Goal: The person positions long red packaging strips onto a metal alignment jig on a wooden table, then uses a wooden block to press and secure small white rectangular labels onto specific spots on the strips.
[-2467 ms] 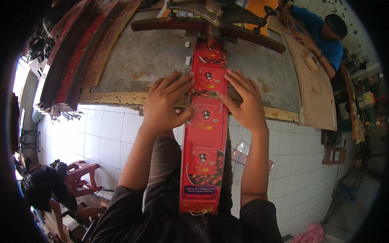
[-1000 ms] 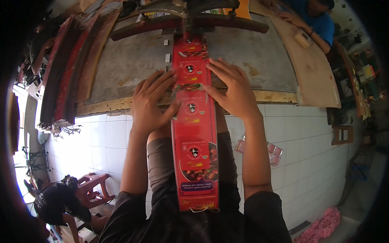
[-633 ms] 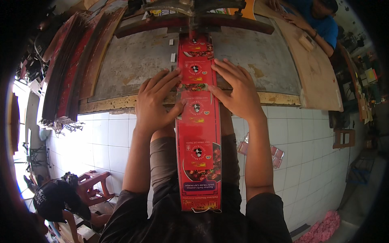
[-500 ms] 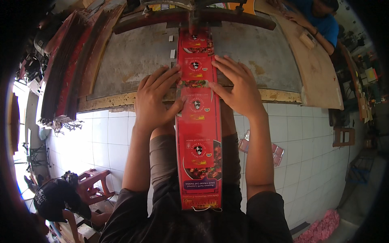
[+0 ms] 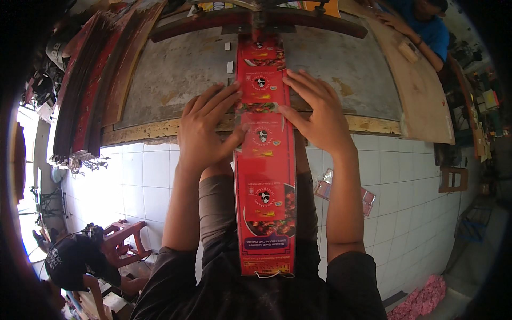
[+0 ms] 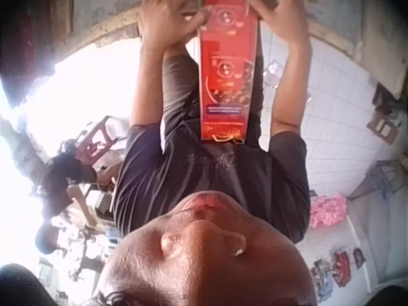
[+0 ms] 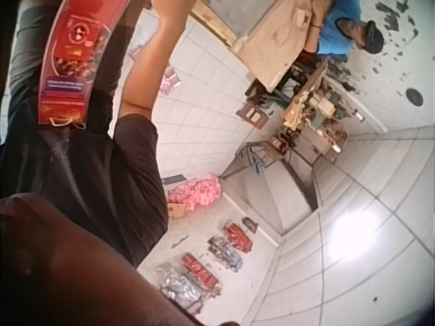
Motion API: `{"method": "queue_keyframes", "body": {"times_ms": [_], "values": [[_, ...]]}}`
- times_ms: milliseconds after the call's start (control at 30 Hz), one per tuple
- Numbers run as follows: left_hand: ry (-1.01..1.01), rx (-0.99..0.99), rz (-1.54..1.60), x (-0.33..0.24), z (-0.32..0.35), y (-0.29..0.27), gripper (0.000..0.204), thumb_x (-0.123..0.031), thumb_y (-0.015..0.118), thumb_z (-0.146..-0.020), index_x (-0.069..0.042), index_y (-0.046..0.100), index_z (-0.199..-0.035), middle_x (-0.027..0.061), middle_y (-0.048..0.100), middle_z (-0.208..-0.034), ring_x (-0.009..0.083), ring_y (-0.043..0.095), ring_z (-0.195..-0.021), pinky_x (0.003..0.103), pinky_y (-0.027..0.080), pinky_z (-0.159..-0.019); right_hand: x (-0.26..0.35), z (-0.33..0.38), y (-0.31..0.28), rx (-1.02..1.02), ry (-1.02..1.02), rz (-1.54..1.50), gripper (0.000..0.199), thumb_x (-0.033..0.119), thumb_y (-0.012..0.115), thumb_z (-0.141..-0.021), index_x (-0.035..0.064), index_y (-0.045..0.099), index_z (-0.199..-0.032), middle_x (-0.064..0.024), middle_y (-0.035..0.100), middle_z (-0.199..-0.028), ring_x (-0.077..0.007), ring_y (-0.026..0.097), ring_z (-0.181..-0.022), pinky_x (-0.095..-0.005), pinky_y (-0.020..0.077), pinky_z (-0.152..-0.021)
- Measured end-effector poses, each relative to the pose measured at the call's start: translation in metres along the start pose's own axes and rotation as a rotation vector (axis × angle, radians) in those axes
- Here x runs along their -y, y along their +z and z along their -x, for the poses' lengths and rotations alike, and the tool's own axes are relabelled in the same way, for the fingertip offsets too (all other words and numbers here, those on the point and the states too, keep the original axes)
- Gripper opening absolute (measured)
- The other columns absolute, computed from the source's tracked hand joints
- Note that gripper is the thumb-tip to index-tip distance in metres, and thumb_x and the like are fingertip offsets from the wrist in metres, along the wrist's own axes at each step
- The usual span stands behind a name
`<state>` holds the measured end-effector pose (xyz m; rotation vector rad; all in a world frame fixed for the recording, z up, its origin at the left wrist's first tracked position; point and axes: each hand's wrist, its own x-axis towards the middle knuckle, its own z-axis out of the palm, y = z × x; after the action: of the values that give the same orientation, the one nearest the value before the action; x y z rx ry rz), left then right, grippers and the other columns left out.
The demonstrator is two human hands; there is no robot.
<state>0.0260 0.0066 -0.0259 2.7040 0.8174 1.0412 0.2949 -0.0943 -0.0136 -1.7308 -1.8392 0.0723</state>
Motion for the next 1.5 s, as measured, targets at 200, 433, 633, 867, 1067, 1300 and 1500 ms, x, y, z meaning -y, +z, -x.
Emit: {"method": "queue_keyframes", "body": {"times_ms": [200,433,633,867,1067,1300,1500], "values": [[-0.010,0.013,-0.009,-0.001,-0.001,0.000,0.060,-0.036,0.082,-0.085,-0.010,0.075,-0.139,0.0041,0.073,-0.149,0.0332,0.064,-0.141,0.050,0.048,-0.115,0.001,-0.001,0.000,0.003,-0.003,0.016,0.058,0.037,0.081,-0.100,0.0098,0.069,-0.150,-0.0072,0.062,-0.162,-0.0277,0.049,-0.158,-0.0509,0.0326,-0.131],[-0.032,0.024,0.008,-0.003,-0.002,-0.001,0.058,-0.035,0.081,-0.086,-0.009,0.076,-0.138,0.0042,0.071,-0.152,0.0326,0.062,-0.144,0.050,0.047,-0.116,0.001,-0.001,-0.001,0.004,-0.003,0.017,0.059,0.037,0.082,-0.100,0.0098,0.069,-0.150,-0.0073,0.062,-0.162,-0.0276,0.049,-0.158,-0.0516,0.0328,-0.131],[-0.022,0.033,0.004,-0.002,0.000,-0.003,0.058,-0.034,0.081,-0.086,-0.009,0.075,-0.138,0.0042,0.071,-0.152,0.0327,0.062,-0.145,0.051,0.047,-0.115,0.002,-0.002,-0.002,0.005,-0.011,0.001,0.060,0.037,0.082,-0.099,0.0094,0.068,-0.150,-0.0071,0.062,-0.162,-0.0278,0.049,-0.158,-0.0518,0.0326,-0.131],[-0.040,0.045,0.012,-0.006,0.000,-0.005,0.058,-0.033,0.081,-0.086,-0.010,0.075,-0.139,0.0047,0.070,-0.153,0.0332,0.060,-0.146,0.051,0.046,-0.118,0.003,0.000,-0.003,0.011,-0.016,0.020,0.060,0.037,0.081,-0.100,0.0087,0.068,-0.151,-0.0082,0.061,-0.163,-0.0284,0.049,-0.157,-0.0522,0.0330,-0.131],[-0.036,0.097,-0.011,-0.010,-0.003,-0.011,0.055,-0.026,0.074,-0.091,-0.009,0.072,-0.143,0.0071,0.067,-0.157,0.0346,0.058,-0.148,0.051,0.043,-0.121,0.003,0.001,-0.001,-0.030,-0.032,0.047,0.061,0.042,0.079,-0.102,0.0081,0.067,-0.151,-0.0094,0.059,-0.164,-0.0297,0.048,-0.158,-0.0529,0.0338,-0.130],[-0.024,0.122,-0.112,-0.008,0.020,-0.004,0.058,-0.020,0.060,-0.098,-0.013,0.064,-0.156,0.0031,0.060,-0.165,0.0300,0.054,-0.153,0.051,0.038,-0.126,-0.032,-0.002,-0.031,0.048,-0.023,-0.117,0.046,0.031,0.077,-0.104,0.0091,0.072,-0.144,-0.0086,0.063,-0.161,-0.0291,0.051,-0.155,-0.0529,0.0334,-0.130],[0.007,-0.007,-0.237,-0.006,0.045,0.023,0.055,-0.033,0.061,-0.101,-0.017,0.068,-0.153,0.0000,0.065,-0.161,0.0252,0.054,-0.154,0.047,0.027,-0.129,-0.232,-0.032,-0.121,-0.330,0.362,0.487,0.048,0.032,0.072,-0.106,0.0081,0.066,-0.147,-0.0201,0.067,-0.147,-0.0433,0.060,-0.139,-0.0536,0.0457,-0.118]]}}
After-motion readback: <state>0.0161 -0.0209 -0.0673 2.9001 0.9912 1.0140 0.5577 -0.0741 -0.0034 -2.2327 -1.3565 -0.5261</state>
